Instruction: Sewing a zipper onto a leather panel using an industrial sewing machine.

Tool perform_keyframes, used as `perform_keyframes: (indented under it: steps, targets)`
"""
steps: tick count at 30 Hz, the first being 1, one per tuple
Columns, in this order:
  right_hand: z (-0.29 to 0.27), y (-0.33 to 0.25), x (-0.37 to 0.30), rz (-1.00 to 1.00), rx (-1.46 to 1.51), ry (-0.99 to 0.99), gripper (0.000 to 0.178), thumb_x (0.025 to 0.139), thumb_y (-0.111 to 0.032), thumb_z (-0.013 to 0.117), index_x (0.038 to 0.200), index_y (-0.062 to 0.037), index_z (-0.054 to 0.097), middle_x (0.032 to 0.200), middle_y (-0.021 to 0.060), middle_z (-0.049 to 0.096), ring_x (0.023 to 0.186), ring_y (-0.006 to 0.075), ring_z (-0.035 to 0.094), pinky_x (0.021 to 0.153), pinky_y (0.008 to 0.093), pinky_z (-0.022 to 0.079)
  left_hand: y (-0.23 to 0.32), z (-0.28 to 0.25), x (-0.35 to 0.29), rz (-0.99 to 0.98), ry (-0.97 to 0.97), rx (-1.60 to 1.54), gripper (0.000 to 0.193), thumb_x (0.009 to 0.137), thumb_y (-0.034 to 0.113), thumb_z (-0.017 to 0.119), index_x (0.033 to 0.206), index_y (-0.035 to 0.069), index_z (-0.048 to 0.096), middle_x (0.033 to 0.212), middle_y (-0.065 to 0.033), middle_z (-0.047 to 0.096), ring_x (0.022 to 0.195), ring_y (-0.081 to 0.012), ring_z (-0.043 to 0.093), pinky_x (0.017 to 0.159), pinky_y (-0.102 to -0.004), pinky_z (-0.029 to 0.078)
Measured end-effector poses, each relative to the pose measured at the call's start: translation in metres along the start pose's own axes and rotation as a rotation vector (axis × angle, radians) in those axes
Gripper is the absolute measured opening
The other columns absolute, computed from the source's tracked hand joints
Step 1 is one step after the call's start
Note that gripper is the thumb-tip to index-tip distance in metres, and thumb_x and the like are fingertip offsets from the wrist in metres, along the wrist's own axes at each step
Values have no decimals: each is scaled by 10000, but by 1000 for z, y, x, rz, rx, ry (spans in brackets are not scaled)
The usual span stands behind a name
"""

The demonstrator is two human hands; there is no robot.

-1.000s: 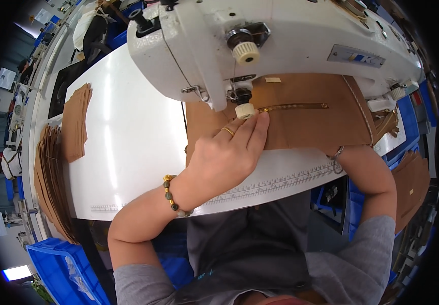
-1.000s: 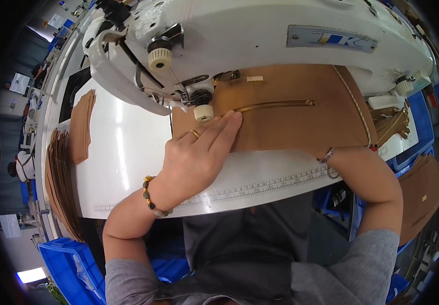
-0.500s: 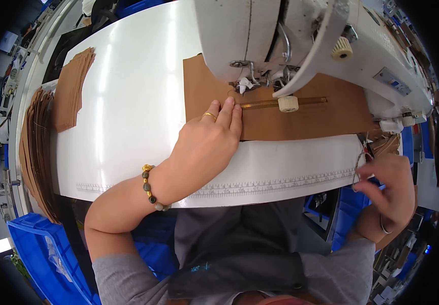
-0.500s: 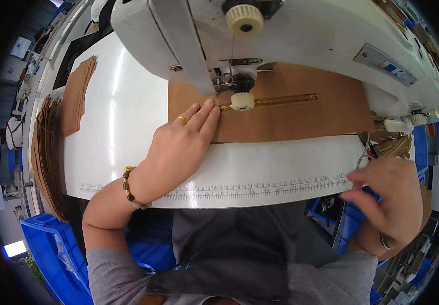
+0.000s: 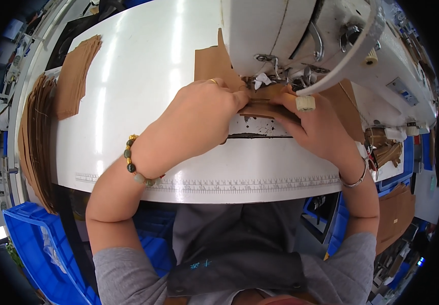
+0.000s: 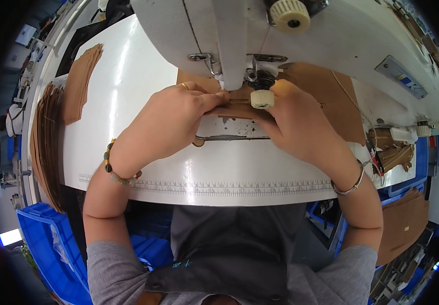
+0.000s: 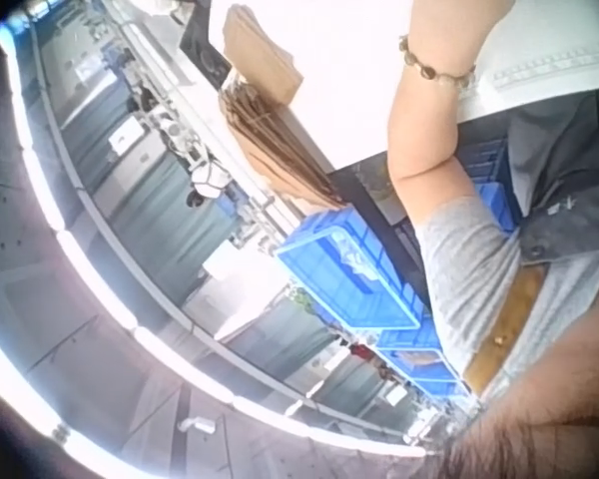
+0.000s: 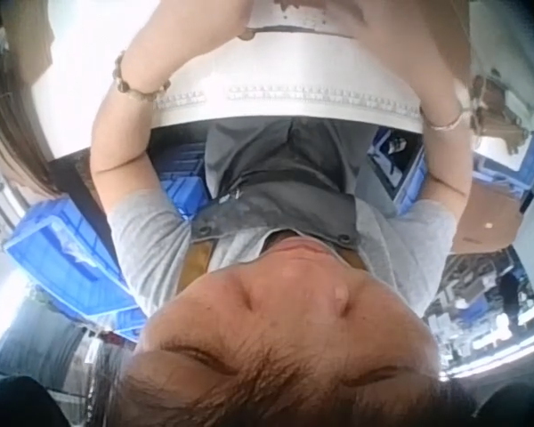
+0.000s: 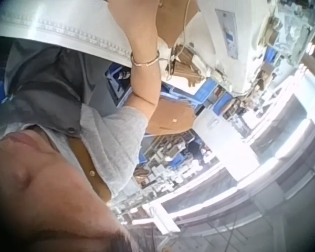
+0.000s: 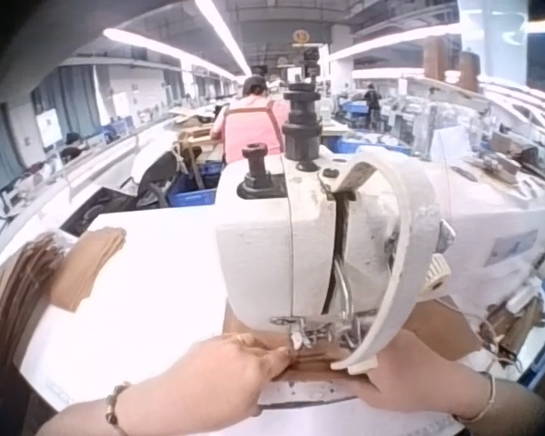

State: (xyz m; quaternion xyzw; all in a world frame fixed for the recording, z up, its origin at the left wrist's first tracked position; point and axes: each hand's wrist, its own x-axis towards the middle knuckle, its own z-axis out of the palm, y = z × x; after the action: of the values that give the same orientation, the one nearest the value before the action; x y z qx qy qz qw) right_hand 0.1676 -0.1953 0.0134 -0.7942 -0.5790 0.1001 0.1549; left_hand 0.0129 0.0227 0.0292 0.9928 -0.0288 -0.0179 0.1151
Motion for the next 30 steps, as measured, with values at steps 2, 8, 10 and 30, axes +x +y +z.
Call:
perform_keyframes:
  steps: [2,8,10,30]
  targets:
    - [10,-4,-4,-67,-124,162,402,846,-132,726,1239,-54,692,1187,123,701,974,382,697,825,468,559,2,9,-4,38,129,-7,433,818,41,743,1250,23,720,1012,-137,773,1030,-323,728,848,-430,593]
    - [37,-3,-2,-178,-212,324,433,786,-102,778,1215,-67,739,1093,136,693,994,338,646,852,440,556,21,26,-67,467,658,151,351,814,179,816,1130,53,732,1039,-33,746,998,-297,704,891,-396,589]
    - [37,0,4,-207,-180,330,455,785,-91,776,1237,-69,735,1141,129,706,1003,340,645,872,439,555,21,36,-77,465,558,147,326,820,237,833,1074,60,734,1126,-48,726,1073,-290,675,913,-388,578]
    - [19,-15,15,-153,-65,289,235,961,-109,665,1184,-61,719,1169,75,705,942,317,713,834,405,571,-116,72,80,-17,244,-447,622,1011,465,599,1556,189,484,1609,-90,463,1541,-308,338,1180,-786,205]
